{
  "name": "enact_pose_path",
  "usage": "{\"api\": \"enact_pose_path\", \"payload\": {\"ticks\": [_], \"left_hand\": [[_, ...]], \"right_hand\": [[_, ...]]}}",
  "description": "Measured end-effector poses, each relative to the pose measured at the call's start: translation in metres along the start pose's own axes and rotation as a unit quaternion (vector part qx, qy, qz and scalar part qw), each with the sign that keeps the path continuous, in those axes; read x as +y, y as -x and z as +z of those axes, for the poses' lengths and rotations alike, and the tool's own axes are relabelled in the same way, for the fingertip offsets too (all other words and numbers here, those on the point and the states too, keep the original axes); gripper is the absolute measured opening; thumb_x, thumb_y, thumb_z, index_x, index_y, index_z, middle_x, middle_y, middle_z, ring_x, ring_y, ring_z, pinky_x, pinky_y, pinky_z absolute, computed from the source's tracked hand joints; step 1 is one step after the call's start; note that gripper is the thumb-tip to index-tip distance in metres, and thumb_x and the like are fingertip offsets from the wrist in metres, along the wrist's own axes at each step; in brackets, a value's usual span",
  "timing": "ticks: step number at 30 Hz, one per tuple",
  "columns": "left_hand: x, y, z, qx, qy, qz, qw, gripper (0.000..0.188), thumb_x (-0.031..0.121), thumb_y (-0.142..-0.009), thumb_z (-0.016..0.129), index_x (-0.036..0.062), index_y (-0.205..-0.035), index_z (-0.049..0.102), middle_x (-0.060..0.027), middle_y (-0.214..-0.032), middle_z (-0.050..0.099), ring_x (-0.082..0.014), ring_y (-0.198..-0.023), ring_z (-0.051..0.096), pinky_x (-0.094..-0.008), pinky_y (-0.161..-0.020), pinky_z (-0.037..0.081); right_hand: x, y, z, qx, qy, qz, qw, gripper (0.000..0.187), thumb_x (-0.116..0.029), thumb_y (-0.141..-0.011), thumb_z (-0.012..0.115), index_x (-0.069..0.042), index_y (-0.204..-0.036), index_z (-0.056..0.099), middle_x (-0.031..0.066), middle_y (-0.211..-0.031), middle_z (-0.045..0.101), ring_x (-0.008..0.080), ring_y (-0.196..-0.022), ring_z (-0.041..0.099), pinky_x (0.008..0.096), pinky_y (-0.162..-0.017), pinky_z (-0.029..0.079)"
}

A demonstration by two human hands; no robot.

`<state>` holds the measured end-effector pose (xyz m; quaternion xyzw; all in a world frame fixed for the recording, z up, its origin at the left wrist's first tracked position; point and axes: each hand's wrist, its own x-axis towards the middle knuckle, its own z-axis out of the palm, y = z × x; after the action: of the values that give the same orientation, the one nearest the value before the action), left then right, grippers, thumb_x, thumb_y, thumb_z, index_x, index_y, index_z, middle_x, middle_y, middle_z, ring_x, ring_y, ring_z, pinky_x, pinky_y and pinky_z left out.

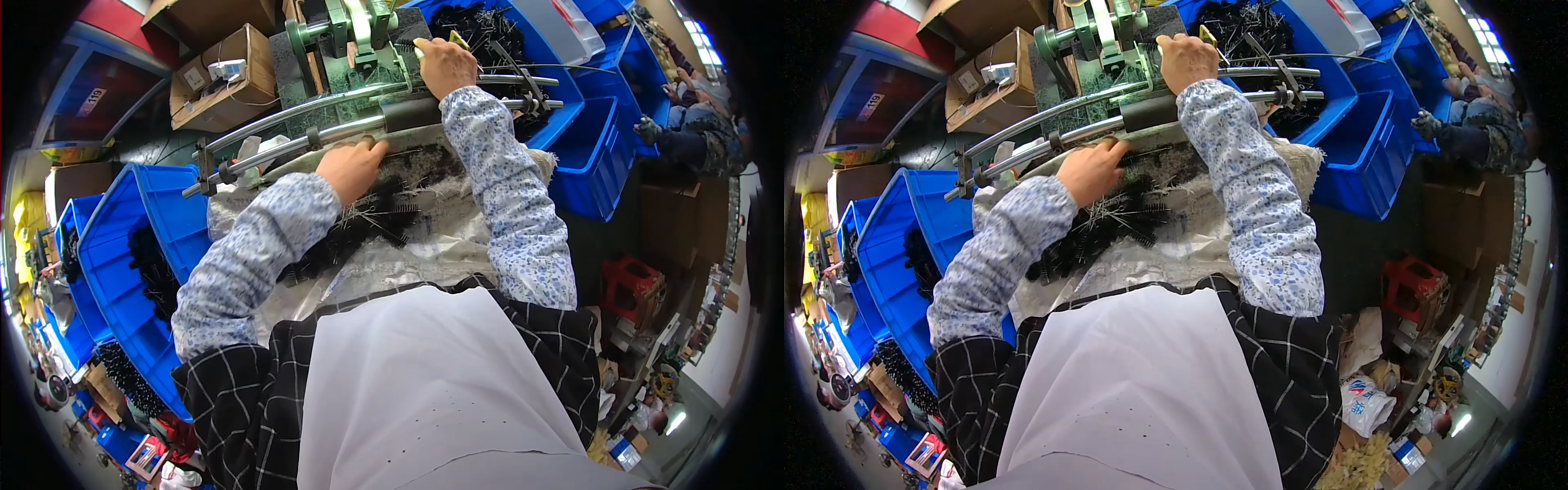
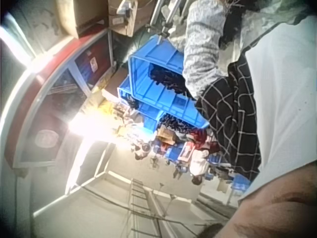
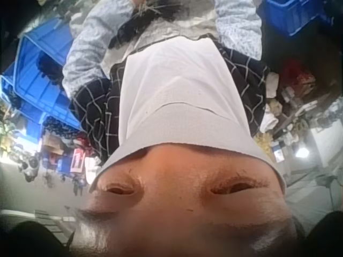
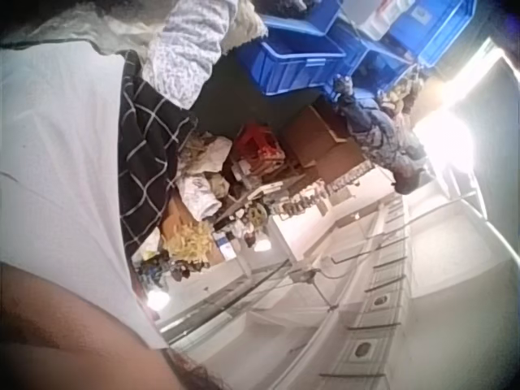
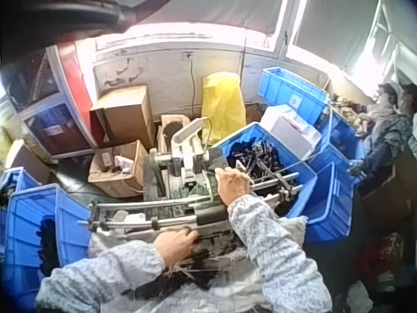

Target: The person operates a green industrial machine, repeatedly feeding small black objects into the mechanism by hand. The person uses their left hand to place the items and their right hand to manipulate a lever or control on the machine. The processed items fall onto a white cloth below the machine.

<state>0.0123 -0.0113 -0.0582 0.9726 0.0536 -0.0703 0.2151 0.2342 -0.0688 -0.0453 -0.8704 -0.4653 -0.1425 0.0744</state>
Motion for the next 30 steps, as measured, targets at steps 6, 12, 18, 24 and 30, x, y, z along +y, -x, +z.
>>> {"api": "enact_pose_path", "payload": {"ticks": [6, 12, 18, 24, 30], "left_hand": [[-0.014, -0.033, 0.025, -0.111, -0.016, -0.072, 0.991, 0.037, 0.009, -0.079, 0.055, 0.0066, -0.115, 0.05, -0.015, -0.106, 0.052, -0.0336, -0.096, 0.055, -0.0412, -0.083, 0.044], [-0.009, -0.027, 0.032, -0.096, -0.053, 0.02, 0.994, 0.041, 0.01, -0.077, 0.053, 0.0071, -0.117, 0.049, -0.0126, -0.107, 0.055, -0.031, -0.102, 0.053, -0.0395, -0.087, 0.041], [-0.006, -0.025, 0.021, -0.125, -0.026, 0.029, 0.991, 0.046, 0.01, -0.076, 0.055, 0.0049, -0.121, 0.045, -0.0148, -0.108, 0.055, -0.0331, -0.099, 0.054, -0.0398, -0.085, 0.043], [0.005, 0.005, -0.028, -0.083, 0.116, 0.059, 0.988, 0.031, 0.013, -0.078, 0.06, 0.0071, -0.106, 0.049, -0.0165, -0.097, 0.053, -0.0322, -0.083, 0.058, -0.0394, -0.074, 0.047], [0.008, 0.025, -0.07, -0.069, 0.181, 0.084, 0.978, 0.027, 0.013, -0.08, 0.061, 0.0061, -0.104, 0.051, -0.012, -0.094, 0.052, -0.0238, -0.076, 0.057, -0.0344, -0.07, 0.048]], "right_hand": [[0.002, -0.008, 0.011, -0.013, -0.027, -0.005, 1.0, 0.027, -0.015, -0.078, 0.055, -0.019, -0.104, 0.064, 0.0059, -0.088, 0.065, 0.0248, -0.08, 0.063, 0.0376, -0.071, 0.051], [0.012, -0.014, 0.025, 0.03, -0.017, -0.054, 0.998, 0.025, -0.015, -0.083, 0.054, -0.022, -0.103, 0.066, 0.0035, -0.087, 0.066, 0.0196, -0.079, 0.061, 0.0336, -0.075, 0.05], [0.019, -0.015, 0.025, 0.02, 0.014, -0.051, 0.998, 0.031, -0.026, -0.081, 0.057, -0.016, -0.11, 0.06, 0.0051, -0.103, 0.056, 0.0226, -0.095, 0.053, 0.0401, -0.081, 0.04], [0.026, 0.001, 0.023, 0.032, -0.048, -0.011, 0.998, 0.034, -0.027, -0.075, 0.061, -0.009, -0.104, 0.059, 0.0074, -0.096, 0.062, 0.0251, -0.098, 0.056, 0.0416, -0.079, 0.042], [-0.024, -0.005, 0.019, 0.02, -0.072, -0.007, 0.997, 0.028, -0.021, -0.073, 0.058, -0.009, -0.098, 0.061, 0.0075, -0.087, 0.063, 0.0252, -0.085, 0.06, 0.0416, -0.07, 0.044]]}}
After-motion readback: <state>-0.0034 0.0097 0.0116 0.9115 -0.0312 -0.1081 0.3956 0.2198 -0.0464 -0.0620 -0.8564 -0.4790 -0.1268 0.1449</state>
